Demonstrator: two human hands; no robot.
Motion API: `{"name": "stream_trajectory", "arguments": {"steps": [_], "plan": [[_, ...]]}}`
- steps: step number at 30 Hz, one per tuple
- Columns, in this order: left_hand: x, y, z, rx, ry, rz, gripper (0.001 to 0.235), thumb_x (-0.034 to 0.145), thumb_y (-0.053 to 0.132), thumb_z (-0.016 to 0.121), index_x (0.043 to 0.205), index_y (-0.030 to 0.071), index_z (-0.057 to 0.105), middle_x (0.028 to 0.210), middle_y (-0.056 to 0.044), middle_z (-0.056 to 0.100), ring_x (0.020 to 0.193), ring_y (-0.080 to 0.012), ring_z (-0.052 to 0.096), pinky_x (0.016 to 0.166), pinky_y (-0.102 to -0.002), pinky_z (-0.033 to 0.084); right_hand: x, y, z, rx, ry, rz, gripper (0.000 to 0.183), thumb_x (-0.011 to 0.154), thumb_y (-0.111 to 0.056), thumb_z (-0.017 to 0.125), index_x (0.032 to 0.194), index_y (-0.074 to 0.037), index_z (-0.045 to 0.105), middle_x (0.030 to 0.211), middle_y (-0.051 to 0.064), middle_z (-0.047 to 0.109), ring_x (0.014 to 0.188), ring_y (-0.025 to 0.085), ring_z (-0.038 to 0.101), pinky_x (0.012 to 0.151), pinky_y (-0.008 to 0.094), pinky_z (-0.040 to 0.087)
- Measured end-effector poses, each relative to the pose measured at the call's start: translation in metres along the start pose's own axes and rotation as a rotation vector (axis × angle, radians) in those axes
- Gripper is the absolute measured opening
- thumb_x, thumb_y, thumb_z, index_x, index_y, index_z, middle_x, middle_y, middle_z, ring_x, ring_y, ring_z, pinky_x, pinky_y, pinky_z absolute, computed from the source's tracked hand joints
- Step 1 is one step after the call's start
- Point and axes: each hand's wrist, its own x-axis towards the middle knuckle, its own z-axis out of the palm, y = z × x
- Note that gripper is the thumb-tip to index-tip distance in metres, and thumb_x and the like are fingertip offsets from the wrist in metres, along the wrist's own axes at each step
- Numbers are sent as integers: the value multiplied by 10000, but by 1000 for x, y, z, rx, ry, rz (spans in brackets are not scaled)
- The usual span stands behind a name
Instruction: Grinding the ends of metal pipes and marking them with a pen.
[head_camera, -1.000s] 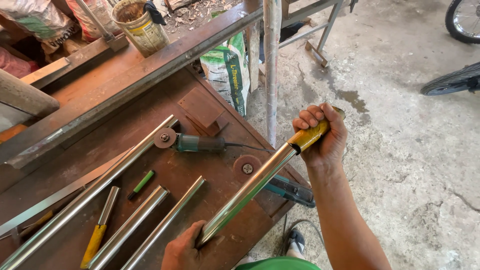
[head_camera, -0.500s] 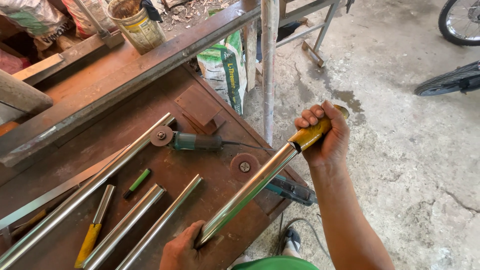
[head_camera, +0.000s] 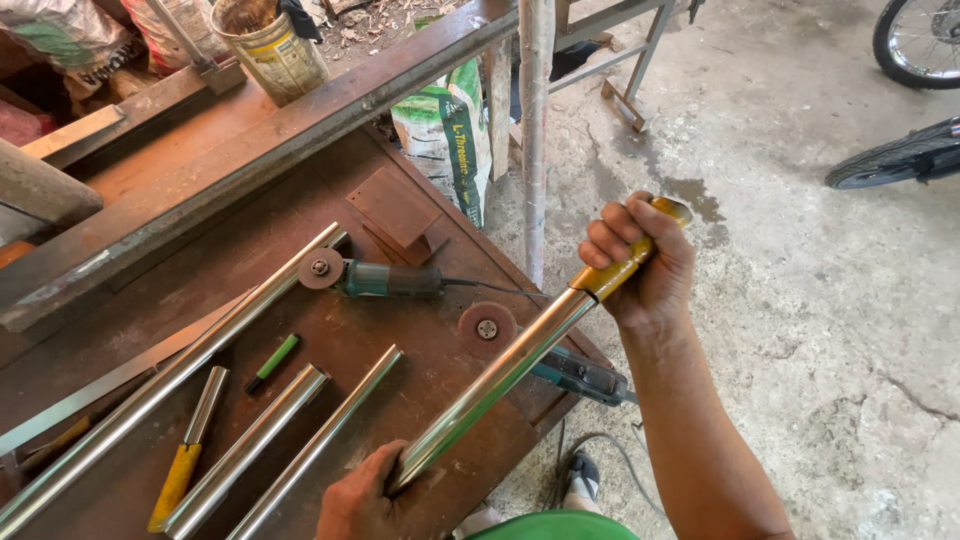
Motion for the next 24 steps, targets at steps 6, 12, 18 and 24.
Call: {"name": "stream_trajectory", "arguments": {"steps": [6, 12, 18, 24], "plan": [[-7, -3, 5, 164, 77, 32, 425, 713, 333, 893, 1046, 131, 724, 734, 31, 793, 525, -68, 710, 484, -242, 567, -8, 1, 24, -125, 110, 10, 161, 866, -71, 679, 933, -109, 537, 631, -26, 495, 511, 81, 470, 483, 251, 415], [-8, 5, -4, 72, 53, -43, 389, 687, 304, 911, 1001, 155, 738, 701, 58, 787, 527, -53, 703, 502, -214, 563, -9, 9, 22, -24, 46, 36, 207, 910, -119, 644, 733, -156, 545, 585, -78, 445, 481, 41, 430, 461, 223, 404], [-32, -26, 21, 562, 158, -10, 496, 752, 355, 825, 1201, 236, 653, 822, 48, 702, 530, -136, 633, 494, -318, 503, -15, 13, 44, -159, 211, -65, 118, 882, -75, 654, 955, -63, 562, 643, -24, 491, 509, 74, 456, 474, 249, 408], [-3, -6, -19, -141, -221, -263, 303, 658, 197, 994, 883, 176, 792, 564, 82, 657, 490, -74, 569, 508, -236, 501, -2, 13, 12, 250, -480, 167, 123, 908, -124, 675, 860, -140, 562, 605, -85, 508, 461, 20, 414, 457, 186, 384]]}}
